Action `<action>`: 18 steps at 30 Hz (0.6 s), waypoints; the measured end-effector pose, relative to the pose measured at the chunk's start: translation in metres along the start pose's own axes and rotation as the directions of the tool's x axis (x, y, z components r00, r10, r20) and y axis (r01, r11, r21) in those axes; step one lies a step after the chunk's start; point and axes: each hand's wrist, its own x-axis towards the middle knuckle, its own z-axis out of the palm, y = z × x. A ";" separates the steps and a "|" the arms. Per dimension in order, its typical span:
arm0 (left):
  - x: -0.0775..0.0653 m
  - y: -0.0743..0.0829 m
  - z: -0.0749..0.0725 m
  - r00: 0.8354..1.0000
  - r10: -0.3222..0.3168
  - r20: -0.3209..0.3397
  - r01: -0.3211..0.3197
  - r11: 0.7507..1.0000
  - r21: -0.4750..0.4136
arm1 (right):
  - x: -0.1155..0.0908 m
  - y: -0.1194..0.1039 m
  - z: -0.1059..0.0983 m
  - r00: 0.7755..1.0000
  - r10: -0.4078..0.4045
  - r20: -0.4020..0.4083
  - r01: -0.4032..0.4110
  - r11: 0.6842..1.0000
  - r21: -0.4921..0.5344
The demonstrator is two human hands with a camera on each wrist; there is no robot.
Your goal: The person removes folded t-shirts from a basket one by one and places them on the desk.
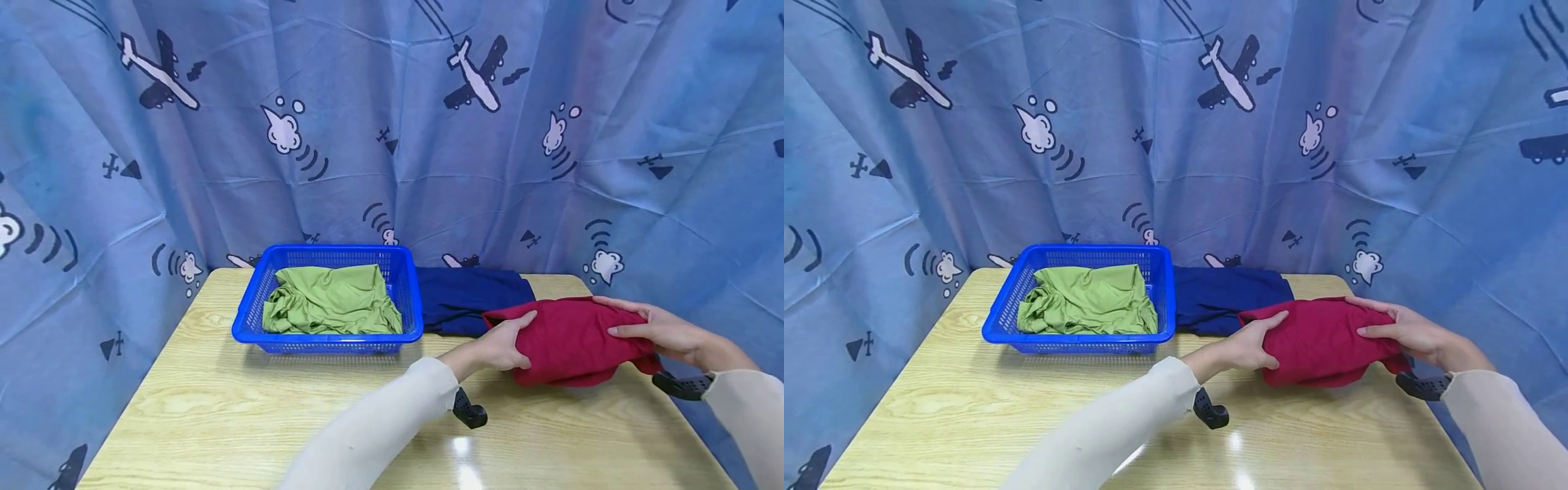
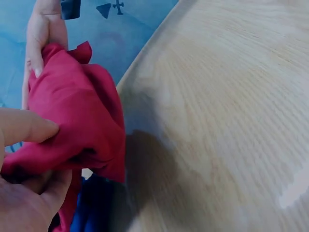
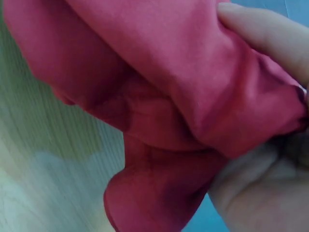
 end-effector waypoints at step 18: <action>0.017 0.006 0.039 0.994 -0.102 -0.045 0.102 0.995 0.004 | -0.020 0.033 -0.015 0.996 0.060 -0.062 -0.057 0.997 0.047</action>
